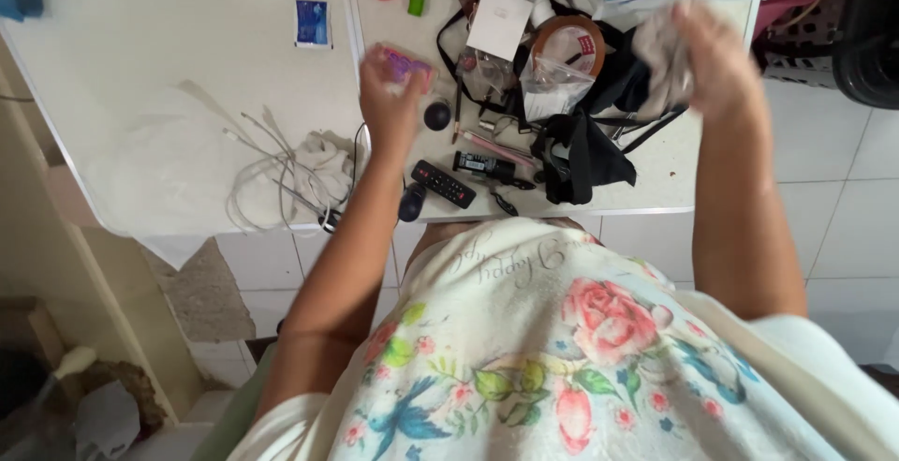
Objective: The person organizes various items on a white table, picking up and placing down a box, a snack pack, a red bottle, a small box, a green tube, a black spherical object, and a white bottle. They use a white cloth to wipe the black spherical object and place it in a green basket.
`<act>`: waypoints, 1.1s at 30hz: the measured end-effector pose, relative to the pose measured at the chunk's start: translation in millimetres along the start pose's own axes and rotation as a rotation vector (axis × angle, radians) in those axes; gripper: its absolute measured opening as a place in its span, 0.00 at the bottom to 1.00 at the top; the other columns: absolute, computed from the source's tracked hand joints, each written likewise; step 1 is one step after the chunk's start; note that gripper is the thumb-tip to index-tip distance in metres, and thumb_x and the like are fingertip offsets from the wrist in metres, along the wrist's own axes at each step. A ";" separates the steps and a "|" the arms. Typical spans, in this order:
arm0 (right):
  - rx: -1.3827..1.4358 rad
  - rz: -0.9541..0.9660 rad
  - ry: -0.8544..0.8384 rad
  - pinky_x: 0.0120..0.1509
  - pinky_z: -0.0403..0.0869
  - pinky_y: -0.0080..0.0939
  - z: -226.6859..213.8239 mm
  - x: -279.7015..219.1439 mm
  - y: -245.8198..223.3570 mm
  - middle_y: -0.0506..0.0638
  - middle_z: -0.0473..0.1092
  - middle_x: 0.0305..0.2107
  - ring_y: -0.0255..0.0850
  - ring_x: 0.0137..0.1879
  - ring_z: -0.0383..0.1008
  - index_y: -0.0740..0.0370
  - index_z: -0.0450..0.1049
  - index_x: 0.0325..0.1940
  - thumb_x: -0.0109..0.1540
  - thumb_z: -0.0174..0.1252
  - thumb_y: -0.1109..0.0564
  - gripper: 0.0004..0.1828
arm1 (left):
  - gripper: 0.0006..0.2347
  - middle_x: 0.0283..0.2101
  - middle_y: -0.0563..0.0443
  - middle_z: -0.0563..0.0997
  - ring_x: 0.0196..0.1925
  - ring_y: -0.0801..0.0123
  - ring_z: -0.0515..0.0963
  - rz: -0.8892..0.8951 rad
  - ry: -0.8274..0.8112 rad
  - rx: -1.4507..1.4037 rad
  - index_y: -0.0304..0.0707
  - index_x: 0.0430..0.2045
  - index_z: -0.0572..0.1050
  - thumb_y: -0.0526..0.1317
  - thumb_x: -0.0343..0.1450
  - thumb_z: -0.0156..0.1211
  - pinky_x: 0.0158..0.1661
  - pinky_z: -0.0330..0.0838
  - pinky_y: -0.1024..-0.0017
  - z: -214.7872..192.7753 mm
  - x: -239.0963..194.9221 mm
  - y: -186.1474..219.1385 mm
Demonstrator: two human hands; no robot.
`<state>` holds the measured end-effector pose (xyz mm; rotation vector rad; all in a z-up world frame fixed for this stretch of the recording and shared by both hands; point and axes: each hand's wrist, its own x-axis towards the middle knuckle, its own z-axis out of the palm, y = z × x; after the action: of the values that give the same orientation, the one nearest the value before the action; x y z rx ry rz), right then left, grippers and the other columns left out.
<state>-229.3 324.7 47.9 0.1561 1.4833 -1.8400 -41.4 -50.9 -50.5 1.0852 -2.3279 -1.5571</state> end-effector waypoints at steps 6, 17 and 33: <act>0.417 0.054 -0.291 0.35 0.80 0.40 44.4 -87.9 66.9 0.56 0.75 0.38 0.43 0.35 0.80 0.70 0.67 0.59 0.70 0.57 0.48 0.23 | 0.44 0.68 0.31 0.65 0.71 0.46 0.65 0.092 0.072 -0.079 0.26 0.68 0.49 0.45 0.67 0.79 0.68 0.60 0.61 55.3 143.3 -40.2; 0.551 0.117 0.213 0.59 0.77 0.48 101.1 -152.2 147.9 0.59 0.70 0.51 0.46 0.54 0.75 0.62 0.63 0.64 0.69 0.54 0.57 0.19 | 0.22 0.48 0.43 0.83 0.49 0.60 0.84 0.119 0.231 -0.334 0.27 0.49 0.73 0.47 0.68 0.68 0.51 0.78 0.66 37.0 170.9 -25.9; -0.825 -0.978 0.349 0.74 0.66 0.52 243.4 -108.7 53.5 0.63 0.64 0.65 0.58 0.70 0.66 0.66 0.60 0.74 0.70 0.45 0.61 0.26 | 0.23 0.50 0.40 0.78 0.51 0.58 0.81 0.577 -0.277 -0.152 0.32 0.59 0.62 0.40 0.74 0.65 0.51 0.75 0.66 -28.9 -134.7 144.5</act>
<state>-34.5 159.3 140.6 -0.8168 2.7589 -1.7001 0.7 41.9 121.2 0.1349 -2.3335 -1.6716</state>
